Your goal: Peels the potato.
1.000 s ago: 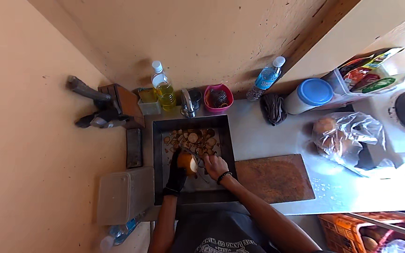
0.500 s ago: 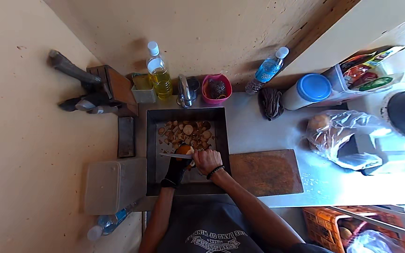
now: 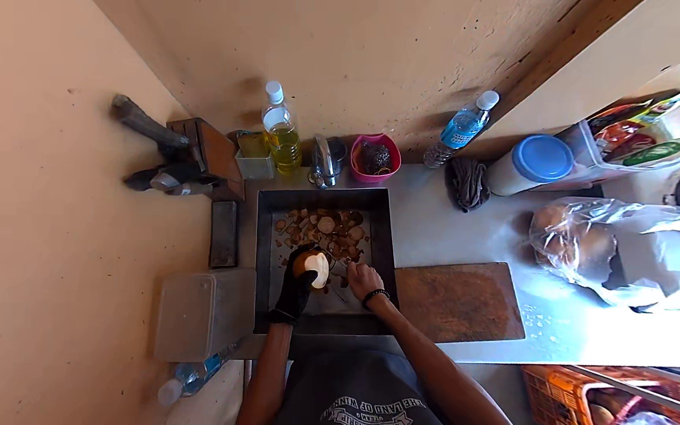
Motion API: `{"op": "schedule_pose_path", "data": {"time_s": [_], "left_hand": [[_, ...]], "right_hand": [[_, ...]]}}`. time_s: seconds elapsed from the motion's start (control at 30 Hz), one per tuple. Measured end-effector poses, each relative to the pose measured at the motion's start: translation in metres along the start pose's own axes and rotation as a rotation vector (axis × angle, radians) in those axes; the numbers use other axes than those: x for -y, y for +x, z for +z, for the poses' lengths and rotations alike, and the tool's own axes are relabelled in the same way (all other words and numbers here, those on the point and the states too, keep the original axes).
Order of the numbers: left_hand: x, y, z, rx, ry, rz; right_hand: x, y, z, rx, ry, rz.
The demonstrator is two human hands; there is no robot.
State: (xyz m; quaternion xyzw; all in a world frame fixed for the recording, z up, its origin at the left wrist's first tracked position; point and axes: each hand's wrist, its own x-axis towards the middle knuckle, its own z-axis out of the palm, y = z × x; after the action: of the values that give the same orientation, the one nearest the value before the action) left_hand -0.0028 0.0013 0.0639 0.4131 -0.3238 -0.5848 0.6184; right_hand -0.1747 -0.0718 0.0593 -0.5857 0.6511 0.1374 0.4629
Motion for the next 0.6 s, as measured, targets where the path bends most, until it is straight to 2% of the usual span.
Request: {"op": "schedule_pose_path", "data": {"time_s": [0.03,0.1,0.27,0.4,0.5,0.6], "left_hand": [[0.032,0.006,-0.019,-0.031,0.041,-0.031],[0.051,0.009,-0.023,-0.157,0.148,-0.194],[0.052,0.008,-0.014,-0.253,0.215,-0.289],[0.055,0.009,-0.016,-0.248,0.235,-0.296],[0.058,0.008,-0.023,-0.227,0.312,-0.242],[0.04,0.002,-0.024,-0.148,0.406,-0.08]], "right_hand": [[0.009,-0.005,-0.003,-0.013,-0.024,-0.058],[0.026,-0.018,-0.013,-0.014,-0.102,-0.133],[0.039,-0.028,-0.014,-0.052,-0.222,-0.236],[0.036,-0.025,-0.012,-0.078,-0.243,-0.239],[0.022,-0.008,-0.008,-0.057,-0.217,-0.121],[-0.015,0.023,0.001,0.021,-0.202,0.087]]}}
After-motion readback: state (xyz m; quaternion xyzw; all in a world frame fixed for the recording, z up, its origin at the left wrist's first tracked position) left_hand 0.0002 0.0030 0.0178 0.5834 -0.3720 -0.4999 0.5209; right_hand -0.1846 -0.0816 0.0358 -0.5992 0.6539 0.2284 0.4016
